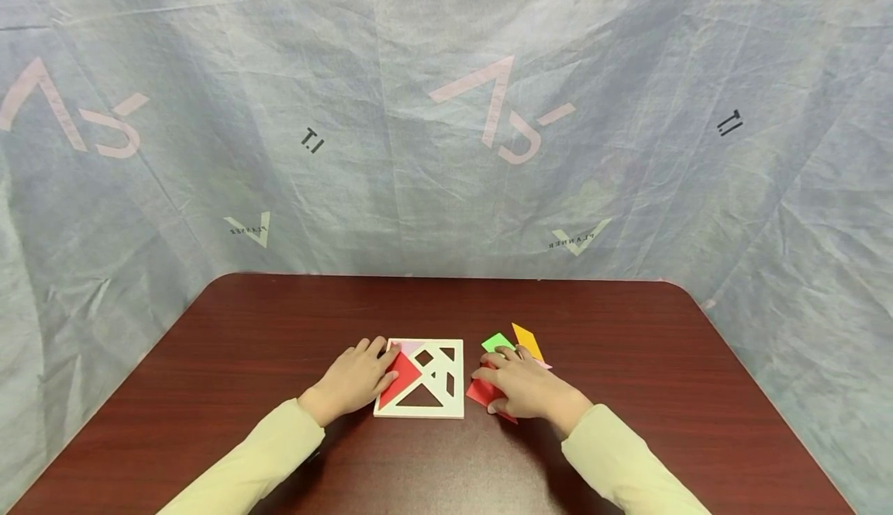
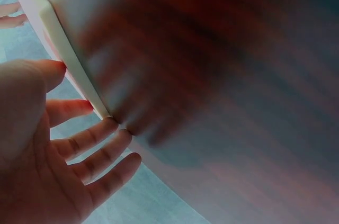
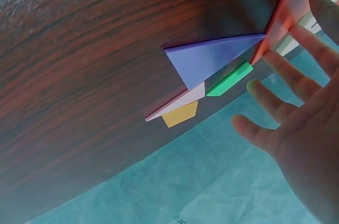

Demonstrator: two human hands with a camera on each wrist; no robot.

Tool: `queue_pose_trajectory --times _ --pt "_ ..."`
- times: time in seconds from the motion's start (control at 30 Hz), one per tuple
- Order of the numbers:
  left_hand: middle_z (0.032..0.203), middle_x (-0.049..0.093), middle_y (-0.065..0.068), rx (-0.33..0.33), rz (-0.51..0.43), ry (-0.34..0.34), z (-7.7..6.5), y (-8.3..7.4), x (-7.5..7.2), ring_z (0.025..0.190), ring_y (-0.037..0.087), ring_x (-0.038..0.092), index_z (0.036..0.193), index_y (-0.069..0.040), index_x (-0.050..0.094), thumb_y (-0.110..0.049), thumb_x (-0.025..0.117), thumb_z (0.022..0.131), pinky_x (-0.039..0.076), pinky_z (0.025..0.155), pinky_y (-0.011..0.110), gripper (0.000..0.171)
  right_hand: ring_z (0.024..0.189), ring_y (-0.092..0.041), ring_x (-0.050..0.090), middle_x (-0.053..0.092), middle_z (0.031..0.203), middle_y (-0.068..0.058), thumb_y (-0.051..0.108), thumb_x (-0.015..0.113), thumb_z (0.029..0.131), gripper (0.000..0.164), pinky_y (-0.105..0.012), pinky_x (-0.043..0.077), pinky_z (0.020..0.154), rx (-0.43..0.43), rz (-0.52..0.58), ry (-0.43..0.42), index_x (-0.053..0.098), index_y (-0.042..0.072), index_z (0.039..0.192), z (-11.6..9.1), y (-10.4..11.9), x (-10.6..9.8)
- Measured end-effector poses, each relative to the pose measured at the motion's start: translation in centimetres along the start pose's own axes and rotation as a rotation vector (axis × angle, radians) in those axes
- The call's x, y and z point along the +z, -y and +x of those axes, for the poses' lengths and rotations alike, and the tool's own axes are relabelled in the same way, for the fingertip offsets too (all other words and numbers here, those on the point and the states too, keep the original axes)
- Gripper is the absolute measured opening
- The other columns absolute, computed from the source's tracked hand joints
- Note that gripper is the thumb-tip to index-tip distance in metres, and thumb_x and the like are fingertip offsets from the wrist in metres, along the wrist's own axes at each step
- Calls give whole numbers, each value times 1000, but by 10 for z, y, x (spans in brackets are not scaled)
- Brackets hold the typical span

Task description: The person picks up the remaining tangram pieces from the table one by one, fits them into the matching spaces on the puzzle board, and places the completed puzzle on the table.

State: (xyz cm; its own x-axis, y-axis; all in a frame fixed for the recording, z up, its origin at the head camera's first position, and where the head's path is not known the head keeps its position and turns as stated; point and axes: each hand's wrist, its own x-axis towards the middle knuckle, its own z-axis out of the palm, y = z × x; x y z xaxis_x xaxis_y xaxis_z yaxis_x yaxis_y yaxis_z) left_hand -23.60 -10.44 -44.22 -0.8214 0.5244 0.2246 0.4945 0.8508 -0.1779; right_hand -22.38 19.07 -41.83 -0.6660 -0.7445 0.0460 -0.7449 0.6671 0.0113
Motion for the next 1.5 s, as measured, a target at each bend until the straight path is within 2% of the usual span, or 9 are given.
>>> queue_pose_trajectory --times 0.2,0.33,0.43,0.53,0.7,0.83,1.13,1.5 --pt "110 53 12 -2 -5 -11 0 0 1 91 26 52 122 -12 58 -38 53 89 47 73 37 42 114 -33 46 54 120 -10 31 68 80 42 -56 37 91 -1 0 -7 58 16 119 -1 -1 0" --pt "110 53 12 -2 -8 -9 0 0 1 91 26 51 122 -12 58 -38 53 90 47 73 37 42 119 -36 45 54 125 -10 16 63 83 37 -57 35 93 -1 17 7 57 16 120 -2 -1 -3" --pt "110 53 12 -3 -10 -9 0 0 1 90 26 51 122 -12 58 -38 53 89 47 73 36 42 122 -37 44 53 128 -9 2 62 78 47 -56 35 95 -13 9 29 57 17 122 -3 -1 -6" --pt "110 53 12 -4 -10 -8 0 0 1 91 26 51 122 -12 58 -38 53 89 47 73 36 42 125 -37 41 52 130 -7 -3 64 73 55 -54 35 96 -20 14 56 56 17 124 -4 -2 -7" --pt "110 53 12 -4 -8 -7 0 0 0 91 26 52 122 -12 58 -38 53 89 47 73 37 42 128 -34 38 50 132 -3 -5 66 72 60 -53 34 96 -17 42 88 54 18 126 -4 -2 -6" --pt "110 53 12 -4 -5 -10 0 0 0 91 26 52 122 -12 58 -38 53 89 47 73 37 42 127 -33 38 52 129 0 -5 69 70 62 -53 36 94 -45 19 77 54 18 125 -2 -3 -6" --pt "109 53 11 3 6 -22 1 0 1 90 26 52 121 -13 59 -39 53 89 47 72 36 42 127 -31 39 52 128 1 -6 72 66 66 -54 36 93 -43 8 104 54 18 125 -2 -3 -8" --pt "107 53 11 11 15 -38 1 1 2 88 25 52 120 -12 60 -39 54 88 47 70 36 41 124 -30 42 54 123 0 -4 74 64 66 -54 38 91 -66 -37 95 56 18 123 2 -3 -11"
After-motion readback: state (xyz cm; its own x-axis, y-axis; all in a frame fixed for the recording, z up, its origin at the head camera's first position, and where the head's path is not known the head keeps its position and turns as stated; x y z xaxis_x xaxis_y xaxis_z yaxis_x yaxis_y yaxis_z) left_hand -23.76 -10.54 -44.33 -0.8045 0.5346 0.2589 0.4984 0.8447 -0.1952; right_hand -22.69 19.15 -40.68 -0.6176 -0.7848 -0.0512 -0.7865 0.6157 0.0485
